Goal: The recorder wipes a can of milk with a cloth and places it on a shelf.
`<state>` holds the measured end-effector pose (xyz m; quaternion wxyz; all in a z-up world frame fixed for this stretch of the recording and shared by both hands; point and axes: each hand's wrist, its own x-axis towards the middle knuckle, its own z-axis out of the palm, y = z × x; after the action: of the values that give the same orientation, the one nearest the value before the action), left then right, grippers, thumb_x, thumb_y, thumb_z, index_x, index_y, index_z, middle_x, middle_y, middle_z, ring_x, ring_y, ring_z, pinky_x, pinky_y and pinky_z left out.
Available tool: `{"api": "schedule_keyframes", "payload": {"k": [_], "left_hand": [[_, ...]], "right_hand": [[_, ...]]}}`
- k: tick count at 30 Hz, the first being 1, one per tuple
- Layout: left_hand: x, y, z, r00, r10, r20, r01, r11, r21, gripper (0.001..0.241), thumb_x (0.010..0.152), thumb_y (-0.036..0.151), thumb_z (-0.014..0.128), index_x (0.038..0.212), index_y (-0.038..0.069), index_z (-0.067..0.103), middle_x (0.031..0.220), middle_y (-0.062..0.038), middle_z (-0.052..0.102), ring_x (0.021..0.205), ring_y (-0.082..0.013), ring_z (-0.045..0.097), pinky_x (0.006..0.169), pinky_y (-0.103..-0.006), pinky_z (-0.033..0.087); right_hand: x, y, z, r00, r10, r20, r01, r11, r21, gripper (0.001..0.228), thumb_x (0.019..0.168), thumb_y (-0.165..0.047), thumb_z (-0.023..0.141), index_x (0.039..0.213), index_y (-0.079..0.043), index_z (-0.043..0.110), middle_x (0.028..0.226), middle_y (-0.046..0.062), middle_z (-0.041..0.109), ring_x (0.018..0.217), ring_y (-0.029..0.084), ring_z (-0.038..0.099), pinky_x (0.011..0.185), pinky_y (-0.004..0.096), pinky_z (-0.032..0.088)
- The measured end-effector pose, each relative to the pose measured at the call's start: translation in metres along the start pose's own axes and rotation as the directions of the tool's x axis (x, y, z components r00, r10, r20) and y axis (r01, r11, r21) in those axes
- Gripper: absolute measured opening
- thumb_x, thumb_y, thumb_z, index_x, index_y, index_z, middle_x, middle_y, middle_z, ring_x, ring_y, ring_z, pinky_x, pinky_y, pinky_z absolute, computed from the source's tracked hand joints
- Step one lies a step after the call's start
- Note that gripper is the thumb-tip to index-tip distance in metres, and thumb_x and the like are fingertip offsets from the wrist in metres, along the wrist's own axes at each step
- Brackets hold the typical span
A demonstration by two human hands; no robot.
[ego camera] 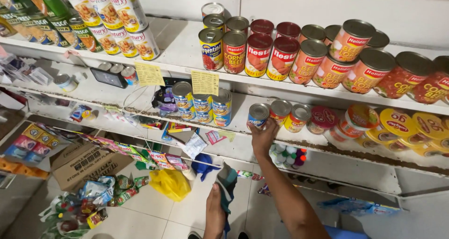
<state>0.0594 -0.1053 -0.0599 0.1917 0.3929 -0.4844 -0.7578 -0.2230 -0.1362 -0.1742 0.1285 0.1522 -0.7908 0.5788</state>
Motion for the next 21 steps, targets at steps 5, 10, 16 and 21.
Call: {"api": "schedule_keyframes", "payload": {"k": [5,10,16,21], "left_hand": [[-0.002,0.005,-0.003,0.999,0.020,-0.026,-0.020,1.000,0.008,0.071,0.100,0.048,0.031,0.136,-0.005,0.062,0.139,-0.017,0.070,0.126,-0.0259,0.065,0.111,-0.0350,0.043],[-0.003,0.000,-0.009,1.000,0.016,-0.006,-0.016,1.000,-0.014,0.074,0.099,0.050,0.029,0.135,-0.005,0.063,0.135,-0.018,0.072,0.121,-0.0263,0.067,0.108,-0.0359,0.044],[0.002,-0.013,-0.014,0.996,-0.046,-0.076,0.037,0.992,-0.119,0.072,0.100,0.048,0.031,0.136,-0.007,0.060,0.132,-0.022,0.071,0.118,-0.0311,0.067,0.108,-0.0391,0.045],[0.007,-0.026,-0.026,0.981,-0.051,-0.186,0.056,0.998,0.024,0.074,0.101,0.050,0.030,0.132,-0.007,0.064,0.133,-0.019,0.071,0.116,-0.0285,0.067,0.105,-0.0351,0.045]], "right_hand": [[-0.005,0.007,-0.001,0.995,-0.099,0.000,0.097,0.982,-0.163,0.080,0.081,-0.046,0.083,0.139,-0.003,0.048,0.131,0.016,0.054,0.120,0.035,0.055,0.102,0.052,0.043],[0.000,0.007,0.001,1.000,0.023,0.006,-0.022,0.981,-0.192,0.075,0.074,-0.027,0.091,0.137,-0.007,0.056,0.116,0.006,0.067,0.109,0.025,0.060,0.100,0.047,0.036],[0.012,0.014,0.019,0.998,0.027,-0.049,-0.039,0.966,-0.255,0.069,0.071,-0.026,0.093,0.129,-0.008,0.061,0.111,0.007,0.070,0.112,0.030,0.063,0.102,0.049,0.039],[0.015,0.017,0.030,0.993,0.063,-0.103,-0.087,0.964,-0.250,0.069,0.071,-0.035,0.092,0.126,-0.005,0.063,0.113,0.012,0.073,0.108,0.033,0.066,0.097,0.054,0.040]]}}
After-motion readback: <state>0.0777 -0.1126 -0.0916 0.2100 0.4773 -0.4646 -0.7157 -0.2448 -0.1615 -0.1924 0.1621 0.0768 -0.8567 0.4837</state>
